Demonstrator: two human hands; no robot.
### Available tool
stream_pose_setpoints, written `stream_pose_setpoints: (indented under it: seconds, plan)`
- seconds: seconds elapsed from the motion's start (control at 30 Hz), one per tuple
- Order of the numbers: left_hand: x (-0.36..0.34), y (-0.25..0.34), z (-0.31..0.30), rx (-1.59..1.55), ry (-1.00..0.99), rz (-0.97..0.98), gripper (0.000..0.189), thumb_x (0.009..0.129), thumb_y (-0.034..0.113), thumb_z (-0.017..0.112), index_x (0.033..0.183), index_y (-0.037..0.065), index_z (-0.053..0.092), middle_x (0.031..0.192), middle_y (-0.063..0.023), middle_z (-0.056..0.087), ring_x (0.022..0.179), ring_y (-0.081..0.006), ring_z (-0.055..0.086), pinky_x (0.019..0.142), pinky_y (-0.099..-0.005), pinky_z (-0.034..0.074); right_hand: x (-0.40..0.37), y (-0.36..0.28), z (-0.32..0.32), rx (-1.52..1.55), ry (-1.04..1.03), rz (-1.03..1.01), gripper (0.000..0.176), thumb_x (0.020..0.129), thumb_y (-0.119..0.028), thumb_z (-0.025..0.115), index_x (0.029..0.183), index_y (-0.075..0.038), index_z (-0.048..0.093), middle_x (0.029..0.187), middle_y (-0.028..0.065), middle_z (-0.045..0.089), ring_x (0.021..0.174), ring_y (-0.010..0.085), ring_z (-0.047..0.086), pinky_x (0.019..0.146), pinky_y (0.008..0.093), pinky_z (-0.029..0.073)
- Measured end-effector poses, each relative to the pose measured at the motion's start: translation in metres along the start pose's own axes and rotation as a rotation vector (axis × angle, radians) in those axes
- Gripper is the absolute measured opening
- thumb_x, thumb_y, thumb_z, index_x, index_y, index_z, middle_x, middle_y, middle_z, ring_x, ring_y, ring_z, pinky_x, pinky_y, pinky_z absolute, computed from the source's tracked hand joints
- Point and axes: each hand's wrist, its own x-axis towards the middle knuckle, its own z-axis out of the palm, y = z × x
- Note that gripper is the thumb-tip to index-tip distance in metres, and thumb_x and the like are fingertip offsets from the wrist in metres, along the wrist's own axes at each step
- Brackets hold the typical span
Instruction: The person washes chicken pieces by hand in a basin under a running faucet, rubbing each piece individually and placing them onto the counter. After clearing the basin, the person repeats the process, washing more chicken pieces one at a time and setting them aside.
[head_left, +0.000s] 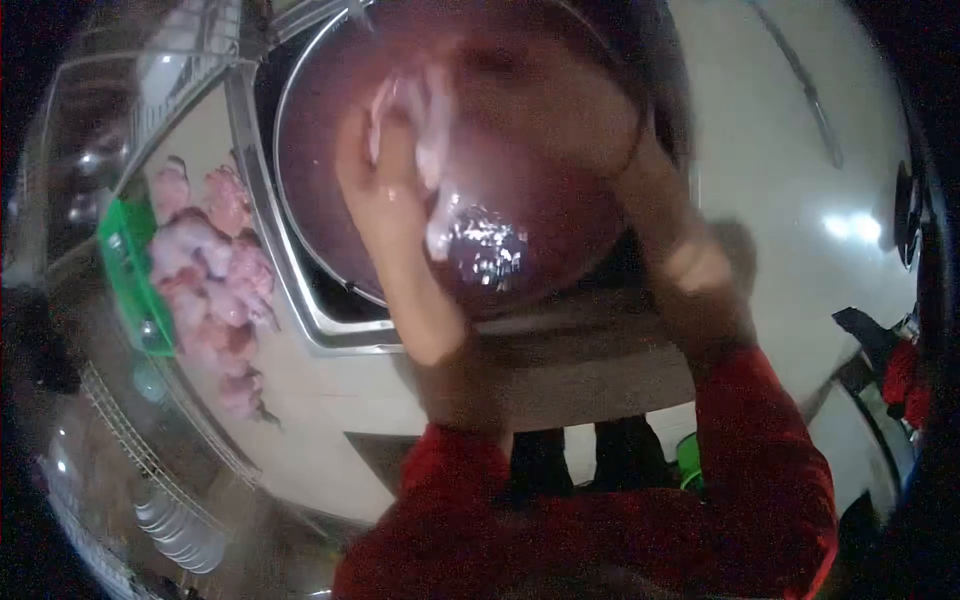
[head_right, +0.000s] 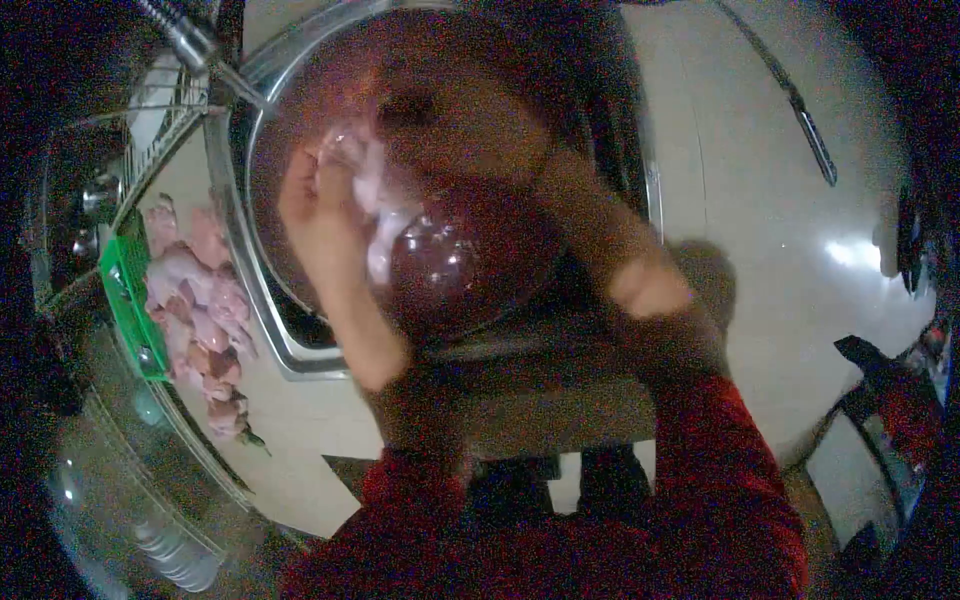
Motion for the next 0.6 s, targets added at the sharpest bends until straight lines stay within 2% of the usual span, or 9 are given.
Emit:
stream_pose_setpoints:
  seconds: [0.07, 0.13, 0.17, 0.23, 0.37, 0.43, 0.47, 0.53, 0.6]
  plan:
    - [0.007, -0.013, 0.000, 0.003, -0.077, 0.134, 0.027, 0.091, 0.013, 0.058, 0.114, 0.001, 0.064, 0.091, -0.0035, 0.063, 0.080, -0.0097, 0.054, 0.071, -0.0250, 0.043, -0.005, -0.009, 0.005, -0.070, -0.061, 0.047, 0.030, 0.093, -0.033, 0.059, 0.108, -0.008, 0.065, 0.097, 0.0131, 0.070, 0.089, 0.0260, 0.067, 0.083, 0.0358, 0.052]
    - [0.002, -0.002, 0.006, 0.044, -0.078, 0.163, 0.019, 0.093, 0.011, 0.056, 0.108, 0.001, 0.065, 0.091, -0.0029, 0.064, 0.081, -0.0088, 0.054, 0.071, -0.0233, 0.043, -0.003, -0.030, -0.001, 0.312, -0.106, 0.132, 0.027, 0.093, -0.027, 0.058, 0.103, -0.003, 0.066, 0.098, 0.0155, 0.069, 0.097, 0.0306, 0.065, 0.088, 0.0409, 0.051]
    - [0.000, 0.000, 0.009, 0.105, -0.063, 0.200, 0.016, 0.094, 0.011, 0.057, 0.104, 0.000, 0.065, 0.089, -0.0028, 0.064, 0.081, -0.0085, 0.054, 0.071, -0.0231, 0.042, -0.001, -0.021, 0.003, 0.309, -0.101, 0.134, 0.027, 0.093, -0.027, 0.058, 0.103, -0.003, 0.066, 0.098, 0.0155, 0.069, 0.097, 0.0306, 0.065, 0.088, 0.0409, 0.051]
    - [-0.005, 0.007, 0.013, 0.162, -0.046, 0.230, 0.014, 0.095, 0.011, 0.057, 0.100, 0.000, 0.065, 0.088, -0.0028, 0.064, 0.081, -0.0082, 0.054, 0.071, -0.0229, 0.042, 0.002, 0.005, 0.015, 0.121, -0.119, -0.071, 0.027, 0.093, -0.026, 0.058, 0.102, -0.002, 0.066, 0.097, 0.0160, 0.068, 0.095, 0.0347, 0.064, 0.089, 0.0439, 0.050]
    - [-0.006, 0.006, 0.025, 0.235, -0.007, 0.222, 0.015, 0.096, 0.011, 0.056, 0.097, 0.000, 0.065, 0.085, -0.0025, 0.063, 0.081, -0.0084, 0.054, 0.073, -0.0227, 0.043, 0.000, 0.005, 0.007, 0.095, -0.072, -0.111, 0.025, 0.092, -0.025, 0.058, 0.101, -0.003, 0.066, 0.096, 0.0171, 0.068, 0.095, 0.0372, 0.063, 0.089, 0.0453, 0.050]
    - [-0.008, 0.004, 0.028, 0.200, 0.017, 0.274, 0.015, 0.096, 0.011, 0.056, 0.096, 0.000, 0.065, 0.084, -0.0024, 0.063, 0.080, -0.0085, 0.054, 0.072, -0.0228, 0.043, -0.004, 0.012, 0.009, -0.171, 0.000, -0.319, 0.024, 0.091, -0.024, 0.058, 0.100, -0.004, 0.067, 0.096, 0.0162, 0.068, 0.095, 0.0352, 0.063, 0.089, 0.0439, 0.050]
    - [-0.010, 0.007, 0.027, 0.258, 0.008, 0.289, 0.017, 0.095, 0.012, 0.058, 0.099, -0.001, 0.066, 0.086, -0.0046, 0.066, 0.081, -0.0107, 0.057, 0.072, -0.0257, 0.045, -0.007, 0.007, 0.008, -0.167, 0.007, -0.315, 0.024, 0.091, -0.024, 0.058, 0.100, -0.004, 0.067, 0.096, 0.0162, 0.068, 0.095, 0.0352, 0.063, 0.089, 0.0439, 0.050]
    - [-0.010, 0.007, 0.026, 0.326, -0.005, 0.339, 0.019, 0.094, 0.013, 0.059, 0.101, -0.002, 0.067, 0.088, -0.0068, 0.068, 0.082, -0.0129, 0.060, 0.072, -0.0286, 0.048, -0.005, -0.007, 0.008, -0.424, 0.228, -0.454, 0.015, 0.080, -0.017, 0.064, 0.088, -0.004, 0.062, 0.081, 0.0100, 0.065, 0.075, 0.0256, 0.066, 0.072, 0.0370, 0.055]
    - [-0.008, 0.000, 0.028, 0.173, 0.043, 0.334, 0.020, 0.095, 0.014, 0.056, 0.099, -0.003, 0.067, 0.086, -0.0071, 0.067, 0.081, -0.0125, 0.059, 0.073, -0.0294, 0.048, 0.003, 0.002, 0.025, -0.235, 0.305, -0.348, 0.012, 0.081, -0.016, 0.064, 0.086, -0.005, 0.062, 0.079, 0.0079, 0.065, 0.072, 0.0245, 0.065, 0.068, 0.0368, 0.054]
